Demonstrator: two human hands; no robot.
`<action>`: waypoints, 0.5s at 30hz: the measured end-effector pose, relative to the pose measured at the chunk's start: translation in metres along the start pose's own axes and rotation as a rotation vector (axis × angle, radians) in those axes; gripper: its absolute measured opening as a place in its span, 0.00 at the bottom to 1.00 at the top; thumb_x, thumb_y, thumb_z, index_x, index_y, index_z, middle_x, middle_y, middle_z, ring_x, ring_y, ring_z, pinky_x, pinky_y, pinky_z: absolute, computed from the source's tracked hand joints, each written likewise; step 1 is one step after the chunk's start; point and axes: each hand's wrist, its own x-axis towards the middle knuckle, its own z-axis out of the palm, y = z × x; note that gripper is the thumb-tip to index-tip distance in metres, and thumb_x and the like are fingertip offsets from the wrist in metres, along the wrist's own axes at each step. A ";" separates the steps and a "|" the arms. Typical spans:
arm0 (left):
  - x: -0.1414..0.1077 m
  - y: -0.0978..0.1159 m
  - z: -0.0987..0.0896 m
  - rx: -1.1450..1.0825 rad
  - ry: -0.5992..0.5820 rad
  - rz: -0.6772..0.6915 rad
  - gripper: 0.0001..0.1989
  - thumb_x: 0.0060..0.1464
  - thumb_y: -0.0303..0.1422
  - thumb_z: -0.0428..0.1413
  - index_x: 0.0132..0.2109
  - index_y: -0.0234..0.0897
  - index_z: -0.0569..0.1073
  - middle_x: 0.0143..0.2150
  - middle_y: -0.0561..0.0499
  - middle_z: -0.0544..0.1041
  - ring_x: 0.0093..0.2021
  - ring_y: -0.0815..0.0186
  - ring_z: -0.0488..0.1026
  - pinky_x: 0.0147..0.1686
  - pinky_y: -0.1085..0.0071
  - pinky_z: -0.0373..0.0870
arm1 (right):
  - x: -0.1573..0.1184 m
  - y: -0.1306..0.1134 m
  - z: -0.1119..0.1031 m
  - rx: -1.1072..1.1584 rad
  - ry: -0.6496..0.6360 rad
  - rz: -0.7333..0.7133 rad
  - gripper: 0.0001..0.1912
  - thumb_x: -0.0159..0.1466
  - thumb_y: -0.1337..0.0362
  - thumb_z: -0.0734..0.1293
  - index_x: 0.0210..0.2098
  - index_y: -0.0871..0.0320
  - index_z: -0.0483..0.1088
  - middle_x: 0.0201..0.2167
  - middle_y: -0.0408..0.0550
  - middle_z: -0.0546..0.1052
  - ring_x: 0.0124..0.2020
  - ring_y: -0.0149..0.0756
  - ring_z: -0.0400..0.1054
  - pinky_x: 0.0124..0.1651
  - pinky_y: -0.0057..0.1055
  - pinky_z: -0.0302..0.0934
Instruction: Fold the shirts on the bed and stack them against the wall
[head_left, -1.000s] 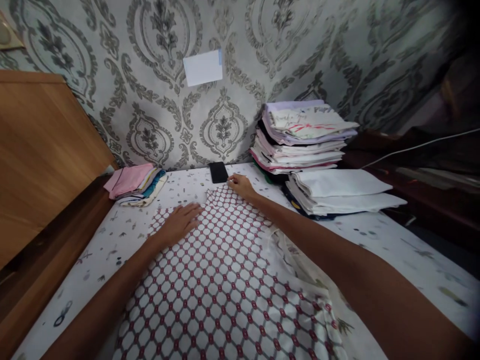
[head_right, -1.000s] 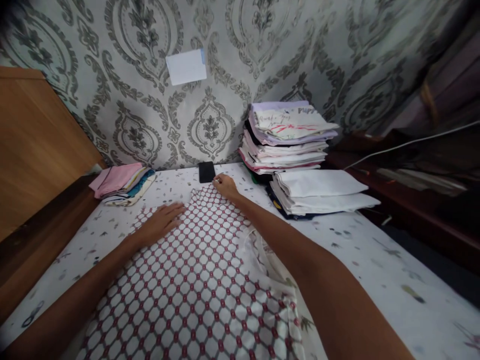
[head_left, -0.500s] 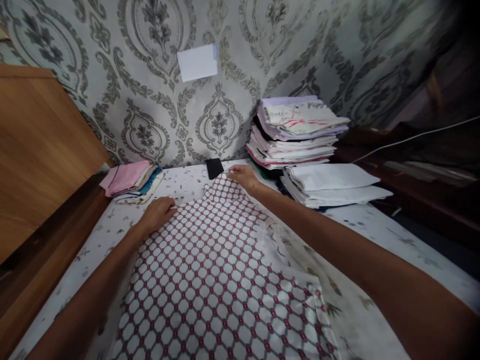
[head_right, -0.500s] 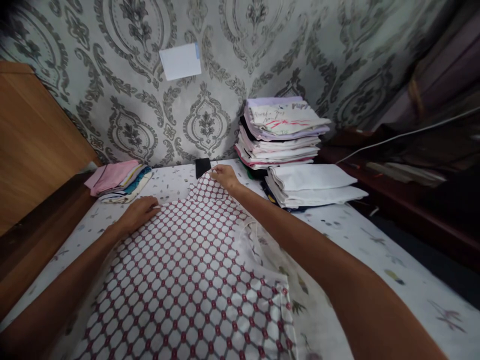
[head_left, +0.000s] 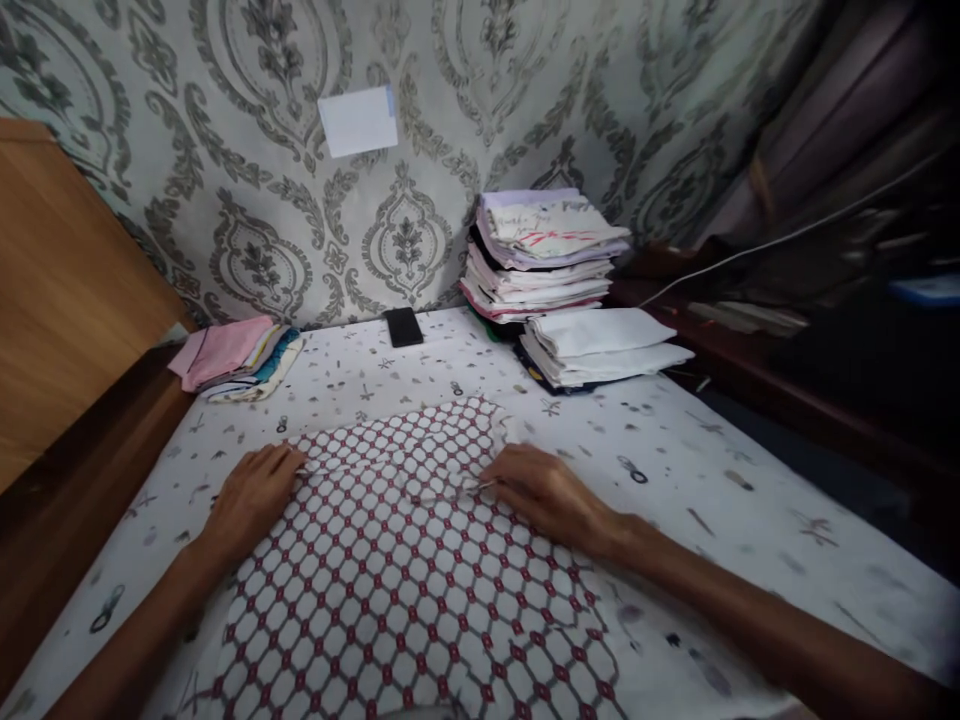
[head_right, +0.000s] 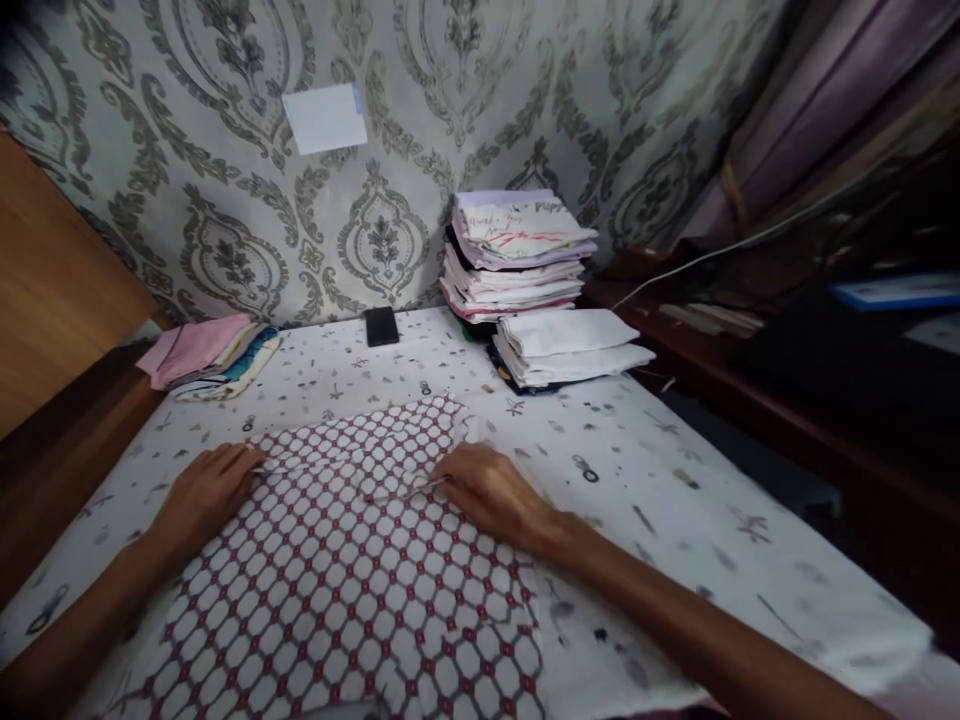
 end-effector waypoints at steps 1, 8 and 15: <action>-0.002 -0.001 0.003 0.005 0.004 -0.009 0.15 0.64 0.26 0.42 0.44 0.37 0.74 0.43 0.42 0.78 0.44 0.53 0.74 0.42 0.59 0.69 | -0.004 -0.001 0.004 -0.028 -0.009 0.001 0.12 0.71 0.64 0.60 0.40 0.57 0.75 0.36 0.51 0.80 0.38 0.39 0.73 0.43 0.37 0.69; -0.006 -0.003 0.001 -0.046 0.018 -0.031 0.18 0.66 0.29 0.40 0.45 0.38 0.75 0.43 0.42 0.79 0.44 0.53 0.75 0.43 0.58 0.71 | -0.009 -0.004 0.005 -0.071 -0.009 0.018 0.11 0.71 0.66 0.59 0.42 0.57 0.75 0.39 0.51 0.80 0.41 0.38 0.73 0.46 0.37 0.68; -0.007 -0.002 -0.005 -0.069 -0.015 -0.079 0.18 0.68 0.33 0.40 0.42 0.39 0.75 0.41 0.44 0.78 0.42 0.55 0.75 0.42 0.59 0.71 | 0.001 -0.006 -0.011 0.071 -0.116 0.106 0.15 0.69 0.54 0.62 0.42 0.55 0.76 0.42 0.50 0.80 0.43 0.41 0.74 0.47 0.38 0.69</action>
